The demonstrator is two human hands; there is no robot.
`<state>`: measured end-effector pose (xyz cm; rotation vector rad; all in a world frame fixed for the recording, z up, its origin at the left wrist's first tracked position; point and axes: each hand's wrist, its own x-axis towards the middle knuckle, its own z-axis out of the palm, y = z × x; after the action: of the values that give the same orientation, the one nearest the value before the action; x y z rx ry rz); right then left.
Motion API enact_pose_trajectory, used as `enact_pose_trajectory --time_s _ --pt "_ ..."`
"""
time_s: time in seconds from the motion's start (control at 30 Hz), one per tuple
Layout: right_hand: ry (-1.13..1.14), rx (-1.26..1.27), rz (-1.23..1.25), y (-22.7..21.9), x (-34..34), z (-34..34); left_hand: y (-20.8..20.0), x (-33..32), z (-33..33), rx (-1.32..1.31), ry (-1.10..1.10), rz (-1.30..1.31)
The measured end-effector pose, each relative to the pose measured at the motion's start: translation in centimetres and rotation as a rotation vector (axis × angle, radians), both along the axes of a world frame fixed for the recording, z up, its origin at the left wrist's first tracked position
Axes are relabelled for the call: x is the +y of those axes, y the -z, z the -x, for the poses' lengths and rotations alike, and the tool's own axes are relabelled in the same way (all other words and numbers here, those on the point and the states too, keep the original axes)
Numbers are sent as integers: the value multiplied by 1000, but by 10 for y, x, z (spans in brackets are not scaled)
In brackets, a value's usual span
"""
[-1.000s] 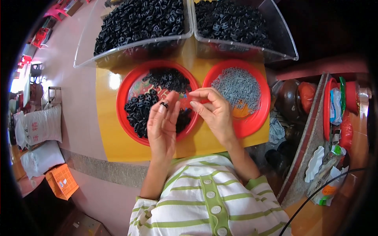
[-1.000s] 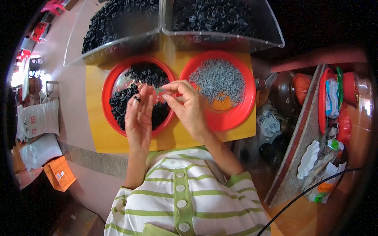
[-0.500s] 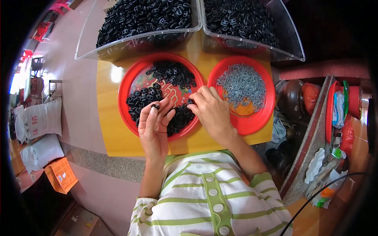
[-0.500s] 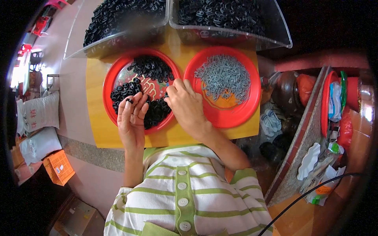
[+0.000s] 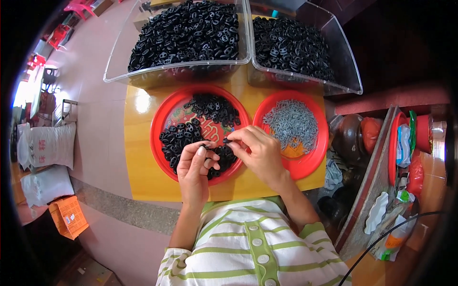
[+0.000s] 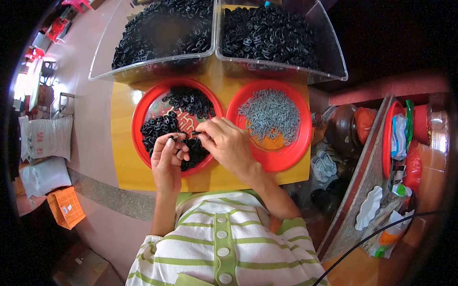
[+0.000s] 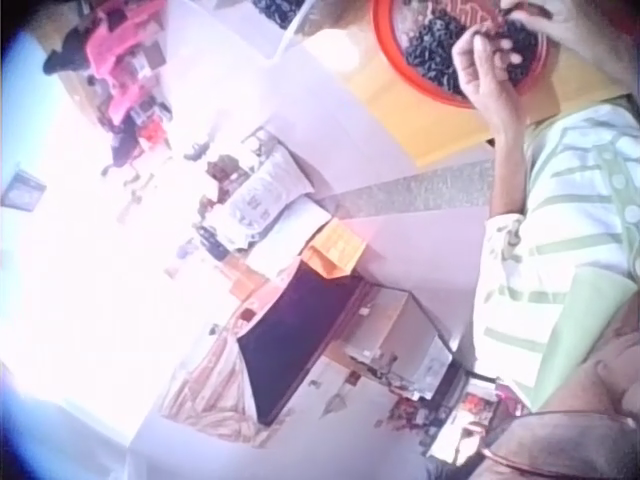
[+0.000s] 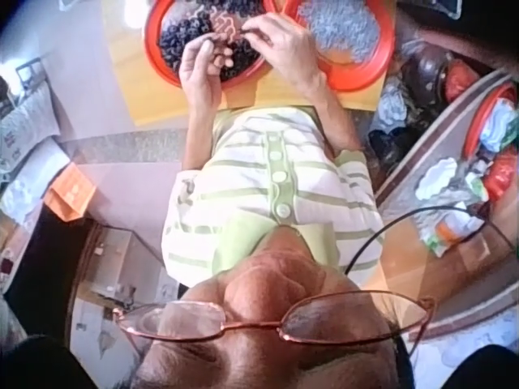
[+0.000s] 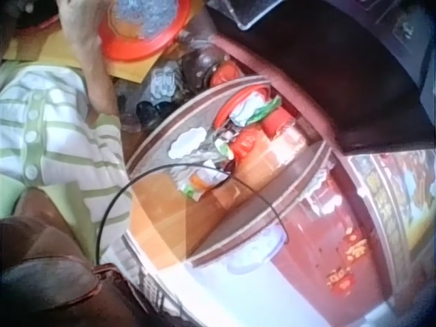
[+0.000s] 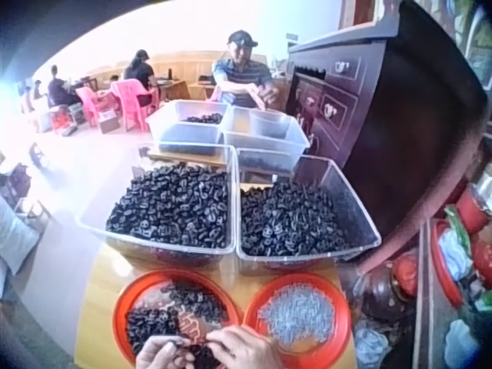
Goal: The person assembles plastic cord locks by hand, taking plastic toggle pieces and small springs from trays and inserting the springs into the plastic pieces, occasionally scooping additional pieces from plastic bins onto the trays.
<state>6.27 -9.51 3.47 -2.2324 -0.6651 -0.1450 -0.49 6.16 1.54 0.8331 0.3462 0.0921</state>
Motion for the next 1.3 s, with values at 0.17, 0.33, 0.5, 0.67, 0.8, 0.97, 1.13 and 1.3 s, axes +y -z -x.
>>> enact_pose_trajectory --time_s 0.17,0.33,0.5,0.67,0.8,0.97,1.13,1.3 --pt "2 57 -152 -10 3 12 -9 -12 3 -92 5 47" --pt "-49 -49 -226 -10 1 21 -13 -14 14 -109 -7 38" --pt "-72 0 -366 -13 -1 31 -20 -20 25 -139 8 54" --pt "-56 388 -559 -24 -9 40 -21 -26 30 -140 -2 30" --pt "-49 549 -643 -20 -15 42 -21 -31 31 -155 1 8" --pt "-56 596 -977 0 -11 40 -29 -32 29 -166 27 5" --pt "-60 616 -793 -3 -17 39 -32 -31 25 -137 19 14" --pt "-79 459 -753 -4 -15 30 -26 -24 19 -60 0 -59"
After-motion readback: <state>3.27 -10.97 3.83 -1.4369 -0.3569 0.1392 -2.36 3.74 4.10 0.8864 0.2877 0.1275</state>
